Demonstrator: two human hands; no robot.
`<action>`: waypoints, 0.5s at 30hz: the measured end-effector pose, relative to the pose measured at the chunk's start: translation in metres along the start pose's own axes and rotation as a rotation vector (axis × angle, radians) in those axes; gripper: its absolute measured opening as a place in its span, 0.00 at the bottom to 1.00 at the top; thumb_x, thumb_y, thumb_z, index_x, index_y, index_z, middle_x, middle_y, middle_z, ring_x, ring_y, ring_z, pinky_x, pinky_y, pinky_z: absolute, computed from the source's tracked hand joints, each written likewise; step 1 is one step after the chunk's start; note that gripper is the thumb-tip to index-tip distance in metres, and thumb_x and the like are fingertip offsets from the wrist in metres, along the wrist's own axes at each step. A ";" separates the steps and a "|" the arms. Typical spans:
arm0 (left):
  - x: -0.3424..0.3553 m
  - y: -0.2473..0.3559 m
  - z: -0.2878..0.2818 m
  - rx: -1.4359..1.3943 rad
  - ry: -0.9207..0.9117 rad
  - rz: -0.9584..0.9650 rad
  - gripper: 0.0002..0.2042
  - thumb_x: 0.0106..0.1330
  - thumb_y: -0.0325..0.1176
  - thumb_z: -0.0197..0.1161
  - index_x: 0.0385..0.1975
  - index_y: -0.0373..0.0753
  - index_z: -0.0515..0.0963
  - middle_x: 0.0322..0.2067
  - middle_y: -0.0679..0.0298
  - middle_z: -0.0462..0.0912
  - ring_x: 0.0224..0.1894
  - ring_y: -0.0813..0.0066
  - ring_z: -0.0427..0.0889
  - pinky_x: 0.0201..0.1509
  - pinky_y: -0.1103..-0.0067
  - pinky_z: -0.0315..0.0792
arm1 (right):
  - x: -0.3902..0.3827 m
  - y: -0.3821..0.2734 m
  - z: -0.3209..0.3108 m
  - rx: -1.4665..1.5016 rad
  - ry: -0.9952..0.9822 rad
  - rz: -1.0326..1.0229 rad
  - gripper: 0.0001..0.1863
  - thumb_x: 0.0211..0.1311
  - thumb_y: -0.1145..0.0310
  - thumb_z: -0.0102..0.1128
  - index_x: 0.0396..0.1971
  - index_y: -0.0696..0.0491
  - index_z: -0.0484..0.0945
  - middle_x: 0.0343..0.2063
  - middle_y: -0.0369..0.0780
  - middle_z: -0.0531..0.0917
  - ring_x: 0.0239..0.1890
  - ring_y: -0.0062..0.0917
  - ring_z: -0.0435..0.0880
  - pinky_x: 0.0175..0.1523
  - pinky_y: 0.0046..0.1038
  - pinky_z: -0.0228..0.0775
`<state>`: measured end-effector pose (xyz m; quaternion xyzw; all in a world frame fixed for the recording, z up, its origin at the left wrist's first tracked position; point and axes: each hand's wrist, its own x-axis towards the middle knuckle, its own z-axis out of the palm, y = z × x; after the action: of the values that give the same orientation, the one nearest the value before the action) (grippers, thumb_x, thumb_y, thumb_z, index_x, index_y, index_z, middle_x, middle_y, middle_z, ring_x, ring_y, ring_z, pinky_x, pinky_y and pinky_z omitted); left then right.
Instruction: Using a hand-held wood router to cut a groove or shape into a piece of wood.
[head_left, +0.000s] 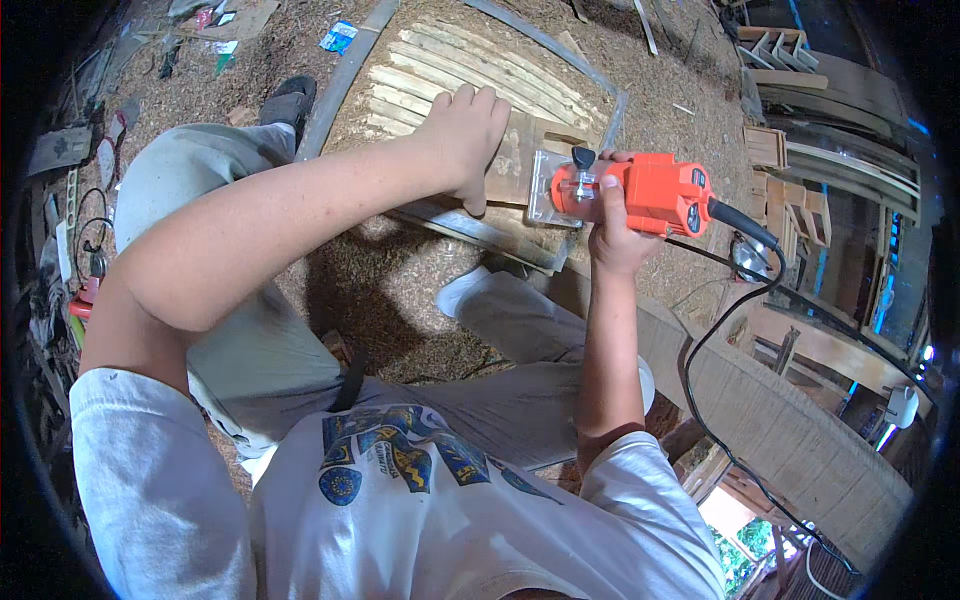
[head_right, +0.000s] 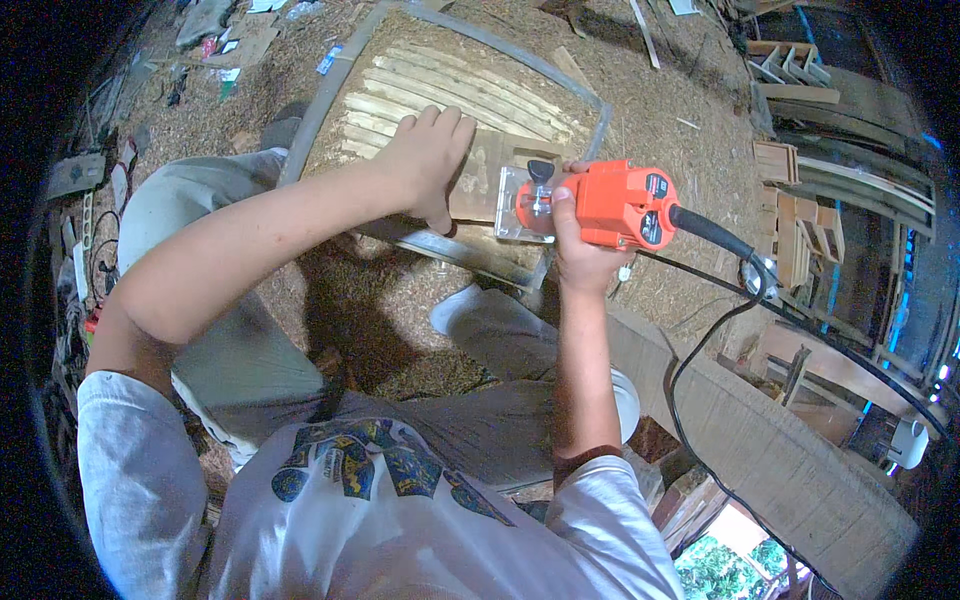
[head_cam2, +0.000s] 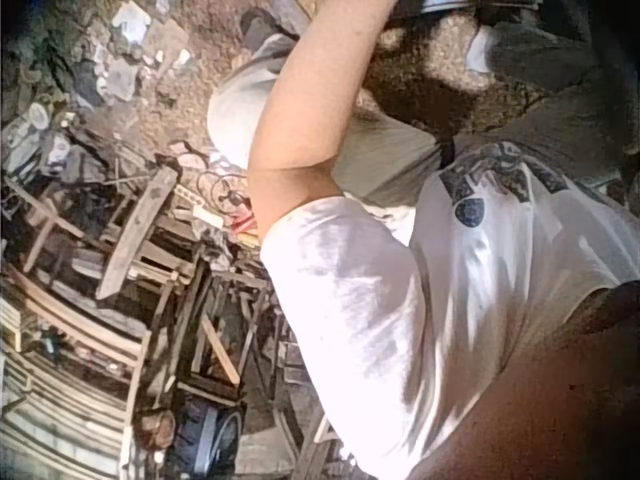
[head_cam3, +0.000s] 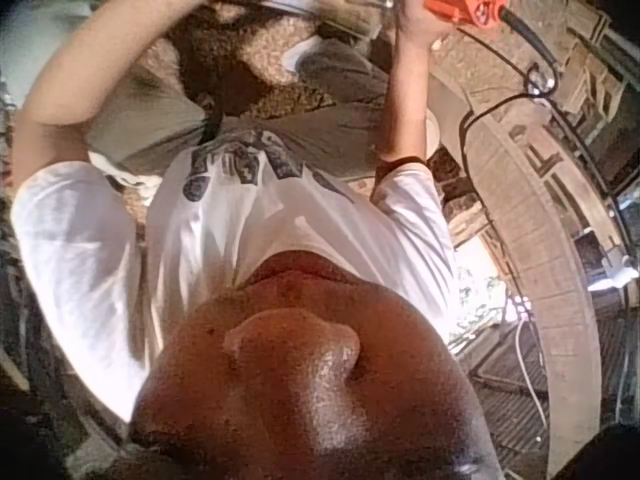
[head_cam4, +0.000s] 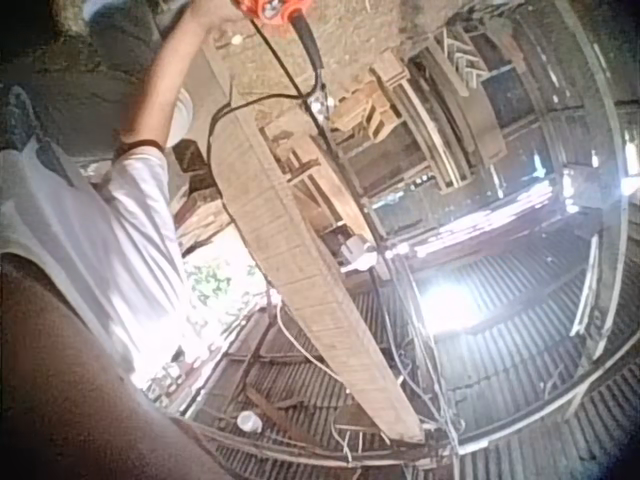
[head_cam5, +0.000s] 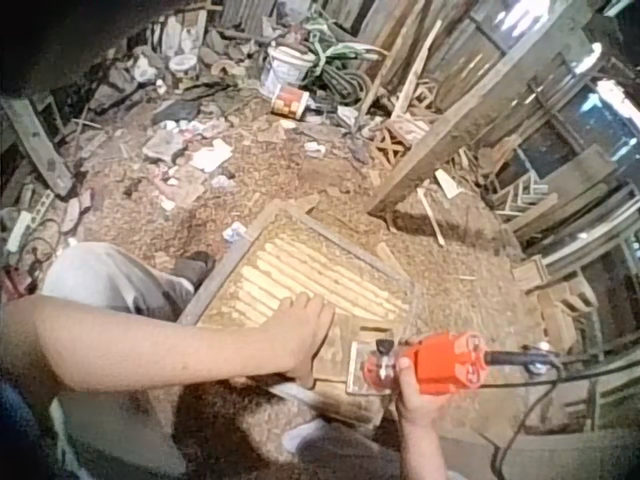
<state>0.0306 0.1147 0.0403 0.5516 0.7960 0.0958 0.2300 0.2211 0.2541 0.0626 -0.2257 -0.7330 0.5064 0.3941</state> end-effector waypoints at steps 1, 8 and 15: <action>0.000 0.000 0.001 0.007 0.000 0.004 0.56 0.32 0.48 0.89 0.63 0.29 0.66 0.59 0.49 0.72 0.64 0.50 0.72 0.68 0.59 0.71 | 0.001 0.000 -0.001 -0.001 0.000 0.000 0.21 0.61 0.78 0.72 0.53 0.59 0.76 0.46 0.43 0.86 0.49 0.31 0.87 0.61 0.37 0.78; -0.001 0.000 -0.005 0.004 -0.039 0.010 0.60 0.31 0.50 0.90 0.67 0.28 0.62 0.62 0.47 0.70 0.66 0.48 0.70 0.70 0.57 0.68 | 0.025 -0.019 -0.023 0.071 0.112 -0.045 0.21 0.62 0.79 0.70 0.54 0.60 0.76 0.46 0.45 0.85 0.50 0.33 0.86 0.61 0.38 0.78; 0.009 0.000 0.000 -0.083 0.234 0.617 0.50 0.40 0.56 0.85 0.70 0.54 0.72 0.75 0.47 0.60 0.77 0.42 0.60 0.73 0.47 0.59 | 0.028 -0.038 -0.035 0.075 0.213 -0.040 0.18 0.62 0.79 0.70 0.51 0.61 0.78 0.43 0.44 0.87 0.46 0.29 0.88 0.56 0.34 0.81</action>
<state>0.0279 0.1226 0.0383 0.7422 0.6077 0.2561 0.1192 0.2353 0.2796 0.1138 -0.2485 -0.6719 0.4987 0.4880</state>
